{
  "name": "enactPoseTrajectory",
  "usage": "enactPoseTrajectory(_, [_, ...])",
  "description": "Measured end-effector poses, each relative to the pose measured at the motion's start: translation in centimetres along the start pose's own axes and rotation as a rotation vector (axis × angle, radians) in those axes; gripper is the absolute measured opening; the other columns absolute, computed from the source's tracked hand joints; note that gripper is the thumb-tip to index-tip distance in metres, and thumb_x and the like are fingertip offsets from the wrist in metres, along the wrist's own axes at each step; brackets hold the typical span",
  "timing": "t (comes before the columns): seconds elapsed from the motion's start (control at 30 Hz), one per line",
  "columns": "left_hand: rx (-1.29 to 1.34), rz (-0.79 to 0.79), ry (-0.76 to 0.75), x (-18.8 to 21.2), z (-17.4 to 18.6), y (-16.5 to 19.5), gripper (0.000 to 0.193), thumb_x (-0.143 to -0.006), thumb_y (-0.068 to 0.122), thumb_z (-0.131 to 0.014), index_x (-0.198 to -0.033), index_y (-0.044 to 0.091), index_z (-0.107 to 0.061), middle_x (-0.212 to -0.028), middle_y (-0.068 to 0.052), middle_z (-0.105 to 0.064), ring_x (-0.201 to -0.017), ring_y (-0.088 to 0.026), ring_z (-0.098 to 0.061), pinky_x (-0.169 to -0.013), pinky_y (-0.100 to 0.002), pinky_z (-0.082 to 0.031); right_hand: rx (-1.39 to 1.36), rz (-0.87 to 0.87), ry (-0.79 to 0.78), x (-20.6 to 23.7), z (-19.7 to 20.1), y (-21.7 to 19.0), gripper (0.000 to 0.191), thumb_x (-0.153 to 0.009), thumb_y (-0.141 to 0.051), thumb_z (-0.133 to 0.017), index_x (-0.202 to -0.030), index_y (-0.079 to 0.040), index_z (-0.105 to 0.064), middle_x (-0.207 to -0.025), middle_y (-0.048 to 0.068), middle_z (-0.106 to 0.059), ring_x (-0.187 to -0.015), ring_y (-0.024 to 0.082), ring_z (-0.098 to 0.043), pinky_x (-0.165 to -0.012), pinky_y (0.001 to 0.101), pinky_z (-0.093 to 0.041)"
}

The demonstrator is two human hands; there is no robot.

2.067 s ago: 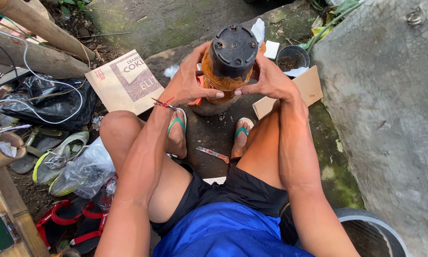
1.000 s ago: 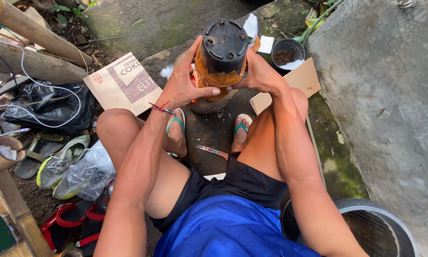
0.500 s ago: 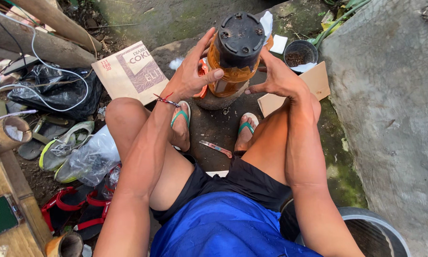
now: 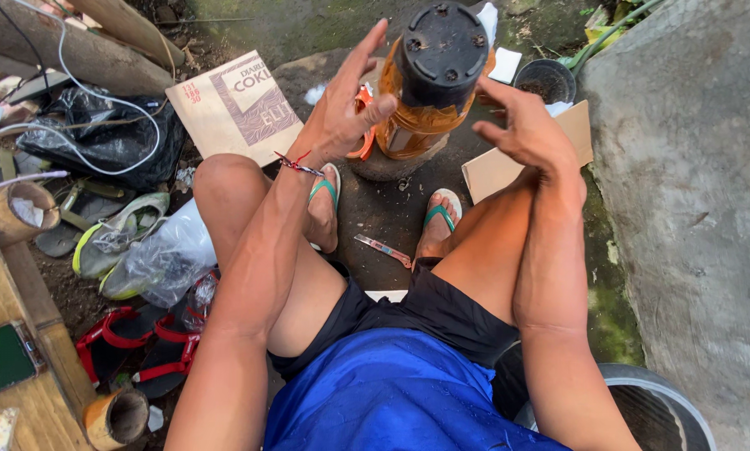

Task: The person assembles a small device by placing a black perforated cap onto a cardboard box, then wrapping the exterior with orange tape. They insert white cotton-like material into the box and reattach the cap, continuing to wrap the exterior with tape.

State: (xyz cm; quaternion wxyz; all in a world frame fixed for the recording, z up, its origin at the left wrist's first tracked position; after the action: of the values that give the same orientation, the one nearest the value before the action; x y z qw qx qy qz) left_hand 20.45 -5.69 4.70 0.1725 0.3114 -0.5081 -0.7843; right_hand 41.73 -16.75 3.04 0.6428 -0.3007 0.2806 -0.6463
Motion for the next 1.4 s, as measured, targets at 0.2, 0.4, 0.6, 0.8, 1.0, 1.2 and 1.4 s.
enactPoseTrajectory(0.2, [-0.246, 0.094, 0.399, 5.0, 9.0, 1.6, 0.058, -0.111, 0.049, -0.056, -0.149, 0.004, -0.055, -0.139, -0.011, -0.063, -0.130, -0.024, -0.064, -0.114, -0.038, -0.051, -0.328, -0.193, 0.335, 2.1, 3.6, 3.5, 0.022, -0.103, 0.002, -0.073, -0.124, 0.008, -0.071, -0.109, 0.013, -0.076, -0.095, 0.014, -0.075, -0.087, 0.0253, -0.060])
enactPoseTrajectory(0.4, [0.085, -0.012, 1.042, 22.2, 19.0, -2.5, 0.036, -0.115, 0.027, -0.064, -0.138, 0.001, -0.058, -0.133, -0.005, -0.064, -0.118, -0.013, -0.062, -0.104, -0.031, -0.051, -0.320, -0.292, 0.585, 6.1, 6.0, 7.8, 0.016, -0.101, -0.002, -0.083, -0.109, -0.001, -0.069, -0.100, 0.007, -0.072, -0.089, 0.013, -0.071, -0.086, 0.0260, -0.060])
enactPoseTrajectory(0.6, [0.046, 0.927, 1.286, 41.7, 11.1, -20.3, 0.028, -0.099, 0.024, -0.069, -0.115, 0.002, -0.071, -0.098, -0.005, -0.071, -0.081, -0.012, -0.059, -0.070, -0.028, -0.048, -0.391, -0.215, 0.631, 7.7, 4.8, 12.8, 0.013, -0.101, 0.007, -0.073, -0.111, 0.003, -0.067, -0.100, 0.010, -0.070, -0.088, 0.017, -0.070, -0.085, 0.0306, -0.061])
enactPoseTrajectory(0.8, [-0.007, 0.781, 1.110, 39.2, 5.5, -23.3, 0.021, -0.100, 0.017, -0.071, -0.112, 0.001, -0.071, -0.102, -0.003, -0.073, -0.091, -0.010, -0.067, -0.082, -0.027, -0.055, -0.486, -0.059, 0.708, 6.9, 6.0, 12.2, 0.015, -0.101, 0.016, -0.063, -0.113, 0.006, -0.064, -0.099, 0.014, -0.068, -0.087, 0.022, -0.070, -0.084, 0.0353, -0.063])
enactPoseTrajectory(1.0, [-0.152, 0.215, 1.000, 22.1, 11.7, -6.0, 0.019, -0.120, 0.009, -0.070, -0.131, -0.003, -0.060, -0.119, -0.007, -0.065, -0.103, -0.014, -0.061, -0.088, -0.026, -0.051, -0.917, -0.090, 0.708, 6.8, 4.2, 3.8, 0.020, -0.103, 0.012, -0.058, -0.121, 0.006, -0.063, -0.097, 0.020, -0.073, -0.080, 0.022, -0.074, -0.077, 0.0343, -0.063])
enactPoseTrajectory(1.2, [-0.269, -0.133, 0.445, 9.6, 4.0, 14.2, 0.026, -0.095, 0.004, -0.080, -0.120, 0.007, -0.072, -0.110, -0.006, -0.069, -0.100, -0.021, -0.070, -0.089, -0.032, -0.057, -1.084, -0.063, 0.548, 9.3, 1.0, -7.1, 0.068, -0.101, 0.009, -0.059, -0.164, 0.003, -0.035, -0.116, 0.026, -0.073, -0.079, 0.019, -0.073, -0.072, 0.0314, -0.060])
enactPoseTrajectory(1.4, [-0.343, -0.370, 0.202, 6.9, -2.4, 19.6, 0.038, -0.085, 0.006, -0.084, -0.121, 0.006, -0.072, -0.112, -0.007, -0.067, -0.101, -0.027, -0.068, -0.088, -0.036, -0.057, -1.128, -0.003, 0.288, 10.8, -2.8, -13.1, 0.084, -0.109, 0.008, -0.053, -0.176, -0.006, -0.005, -0.115, 0.028, -0.069, -0.082, 0.018, -0.073, -0.078, 0.0258, -0.058])
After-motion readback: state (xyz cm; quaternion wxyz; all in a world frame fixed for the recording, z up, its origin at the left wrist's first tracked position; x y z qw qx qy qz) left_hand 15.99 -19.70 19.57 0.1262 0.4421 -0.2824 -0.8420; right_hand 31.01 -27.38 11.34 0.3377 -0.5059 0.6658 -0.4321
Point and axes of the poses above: each hand's wrist, its own x-axis away from the middle knuckle, its own z-axis out of the back of the hand, y = z × x, the point moved 9 cm from there along -x, towards the middle knuckle
